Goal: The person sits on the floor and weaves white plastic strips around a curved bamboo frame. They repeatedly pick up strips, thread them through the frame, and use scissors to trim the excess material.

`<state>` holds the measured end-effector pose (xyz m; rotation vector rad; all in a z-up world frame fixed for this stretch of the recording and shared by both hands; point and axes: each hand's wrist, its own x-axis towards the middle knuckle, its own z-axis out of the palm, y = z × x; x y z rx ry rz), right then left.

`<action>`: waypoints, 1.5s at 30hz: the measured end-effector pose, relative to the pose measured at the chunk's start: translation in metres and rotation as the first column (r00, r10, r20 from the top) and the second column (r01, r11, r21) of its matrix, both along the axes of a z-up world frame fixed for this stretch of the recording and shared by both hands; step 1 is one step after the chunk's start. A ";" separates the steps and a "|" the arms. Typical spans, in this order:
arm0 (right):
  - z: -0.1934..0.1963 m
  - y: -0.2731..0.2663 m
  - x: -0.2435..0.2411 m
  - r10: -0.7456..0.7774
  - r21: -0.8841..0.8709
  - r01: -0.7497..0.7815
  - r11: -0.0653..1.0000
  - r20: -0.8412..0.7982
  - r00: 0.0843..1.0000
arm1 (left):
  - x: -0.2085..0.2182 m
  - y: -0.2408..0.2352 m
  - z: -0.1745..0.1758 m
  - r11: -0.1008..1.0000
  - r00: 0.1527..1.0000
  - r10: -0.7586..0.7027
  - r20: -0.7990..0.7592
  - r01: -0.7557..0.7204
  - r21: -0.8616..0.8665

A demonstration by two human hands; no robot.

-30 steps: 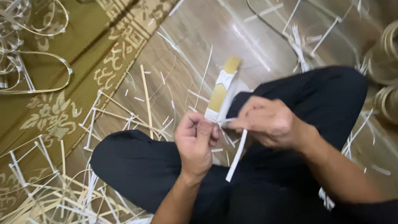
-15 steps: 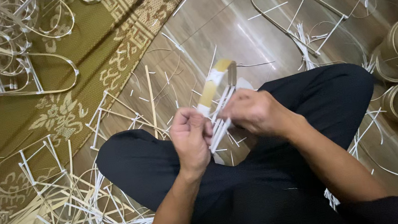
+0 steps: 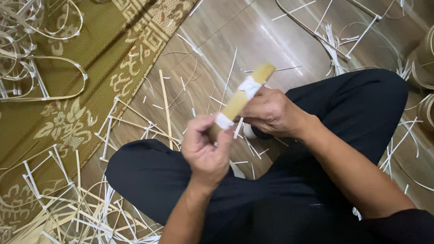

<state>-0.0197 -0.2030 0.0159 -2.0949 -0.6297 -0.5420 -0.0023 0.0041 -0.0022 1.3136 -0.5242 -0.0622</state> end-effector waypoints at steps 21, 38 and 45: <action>0.009 -0.021 -0.059 -0.197 0.176 0.312 0.934 -0.476 0.857 | 0.200 0.238 -0.057 0.903 0.772 0.141 -0.620 -0.356 -0.239; -0.092 0.024 0.023 0.537 0.768 0.277 0.577 -0.613 0.580 | 0.048 -0.001 -0.087 0.910 0.622 -0.404 -0.671 0.204 -0.360; -0.097 0.028 0.039 0.603 0.785 0.345 0.514 -0.617 0.506 | 0.042 -0.001 -0.089 0.915 0.656 -0.388 -0.648 0.190 -0.355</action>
